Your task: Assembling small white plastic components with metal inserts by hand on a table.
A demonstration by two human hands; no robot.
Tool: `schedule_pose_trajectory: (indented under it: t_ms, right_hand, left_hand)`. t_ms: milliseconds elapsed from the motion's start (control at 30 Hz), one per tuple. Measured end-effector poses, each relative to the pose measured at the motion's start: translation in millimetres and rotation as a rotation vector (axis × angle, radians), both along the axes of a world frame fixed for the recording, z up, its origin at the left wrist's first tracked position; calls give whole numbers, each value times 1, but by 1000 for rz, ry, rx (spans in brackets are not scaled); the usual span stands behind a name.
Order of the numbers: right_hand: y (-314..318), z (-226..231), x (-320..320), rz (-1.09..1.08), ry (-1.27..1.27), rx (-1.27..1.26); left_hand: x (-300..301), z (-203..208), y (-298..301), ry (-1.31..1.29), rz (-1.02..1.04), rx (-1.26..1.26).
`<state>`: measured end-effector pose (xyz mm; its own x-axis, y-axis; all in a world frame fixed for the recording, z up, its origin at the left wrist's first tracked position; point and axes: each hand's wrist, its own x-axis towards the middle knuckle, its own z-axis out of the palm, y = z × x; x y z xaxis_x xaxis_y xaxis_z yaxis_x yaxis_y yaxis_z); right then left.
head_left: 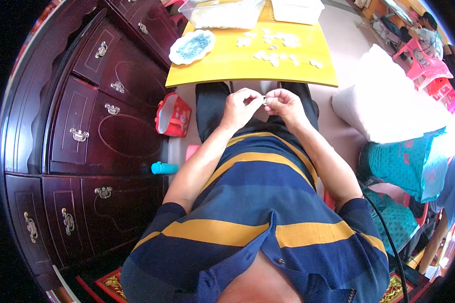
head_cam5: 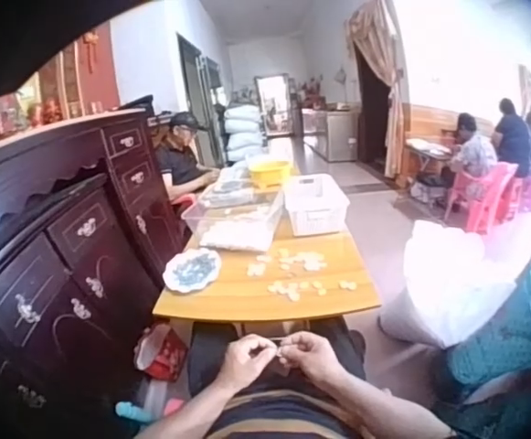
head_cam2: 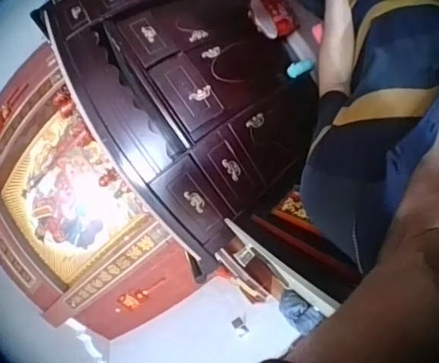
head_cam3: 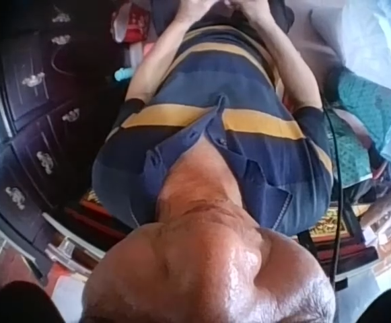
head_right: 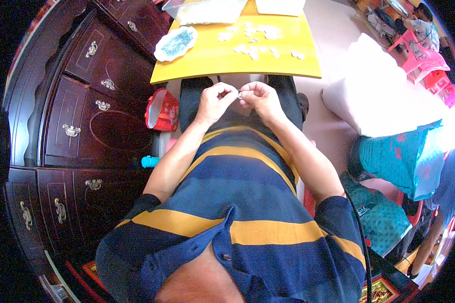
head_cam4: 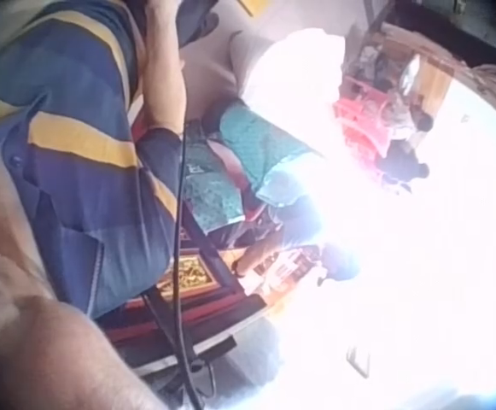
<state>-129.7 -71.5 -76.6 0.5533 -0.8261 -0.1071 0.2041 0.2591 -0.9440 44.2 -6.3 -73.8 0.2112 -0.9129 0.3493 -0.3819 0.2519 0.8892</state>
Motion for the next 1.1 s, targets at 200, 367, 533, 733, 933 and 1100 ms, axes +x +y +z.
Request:
schedule_pose_trajectory:
  t_ms: [200, 367, 533, 733, 933, 1100]
  right_hand:
    - [4, -2, 3, -13, 27, -55]
    - [6, -2, 4, -42, 6, -4]
    - [0, 3, -1, 14, -44, 76]
    - [-9, -1, -5, -36, -58, 184]
    - [-15, -1, -7, -63, -34, 265]
    - [-20, -4, -9, -87, 10, 308]
  left_hand:
    - [3, -2, -1, -43, -19, 13]
    - [5, 1, 0, 56, -47, 156]
    - [17, 10, -3, 264, -115, 256]
    - [50, 16, -43, 128, 45, 291]
    - [66, 39, -115, -377, 108, 112]
    - [65, 37, -154, -569, 28, 101]
